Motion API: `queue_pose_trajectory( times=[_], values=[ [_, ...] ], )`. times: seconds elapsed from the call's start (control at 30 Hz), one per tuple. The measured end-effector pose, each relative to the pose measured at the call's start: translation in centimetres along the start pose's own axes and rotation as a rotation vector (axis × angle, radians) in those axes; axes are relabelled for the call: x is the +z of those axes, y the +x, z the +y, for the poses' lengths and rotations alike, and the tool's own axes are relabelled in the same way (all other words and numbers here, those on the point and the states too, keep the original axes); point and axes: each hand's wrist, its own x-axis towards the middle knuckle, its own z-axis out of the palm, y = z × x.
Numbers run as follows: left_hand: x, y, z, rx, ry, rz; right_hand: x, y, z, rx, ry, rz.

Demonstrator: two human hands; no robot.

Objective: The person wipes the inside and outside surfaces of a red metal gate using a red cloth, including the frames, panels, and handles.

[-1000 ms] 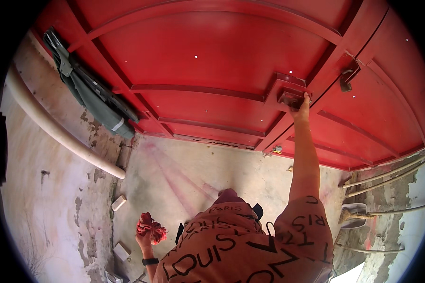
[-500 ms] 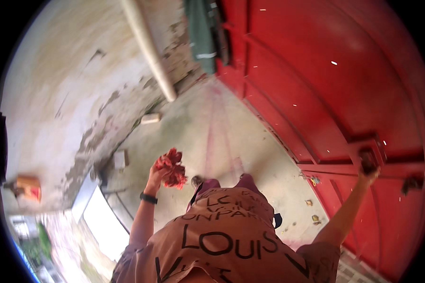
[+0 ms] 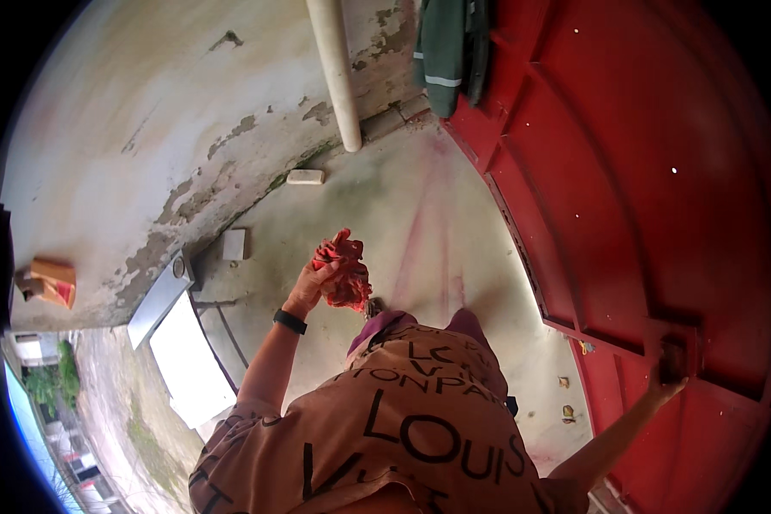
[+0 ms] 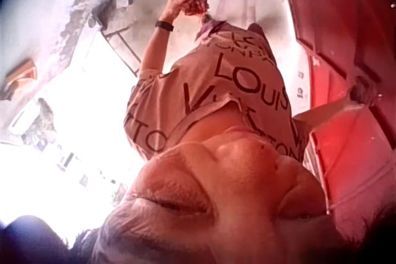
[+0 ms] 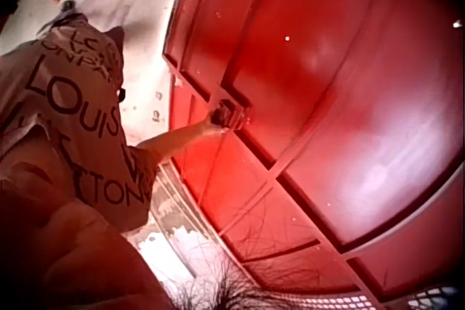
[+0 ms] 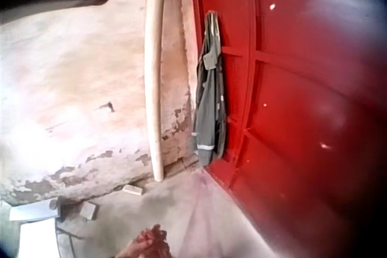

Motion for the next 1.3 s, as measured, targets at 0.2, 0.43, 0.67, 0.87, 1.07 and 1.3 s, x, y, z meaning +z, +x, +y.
queue_pose_trajectory(
  times=[0.2, 0.43, 0.67, 0.87, 1.07, 1.3],
  values=[
    [-2.1, 3.7, 2.2, -0.019, -0.398, -0.298, 4.5, -9.5, 4.5, -0.166, -0.08, -0.096],
    [-7.8, 7.6, 4.7, 0.002, -0.062, -0.357, 11.9, -22.7, 10.1, -0.052, -0.077, 0.436],
    [-3.6, 7.7, 11.5, -0.105, -0.125, -0.724, 18.4, -31.9, 15.7, -0.636, -0.735, 0.872],
    [2.5, 9.3, 12.0, 0.095, 0.452, -0.852, 22.9, -39.4, 22.6, -0.609, -0.635, 0.759],
    [10.3, 9.3, 12.3, 0.55, 1.081, -1.208, 25.7, -45.4, 26.9, -0.601, -0.572, 0.666],
    [14.6, 3.2, 9.8, 0.908, 1.055, -1.548, 33.0, -50.3, 33.2, -0.58, -0.998, 0.873]
  ],
)
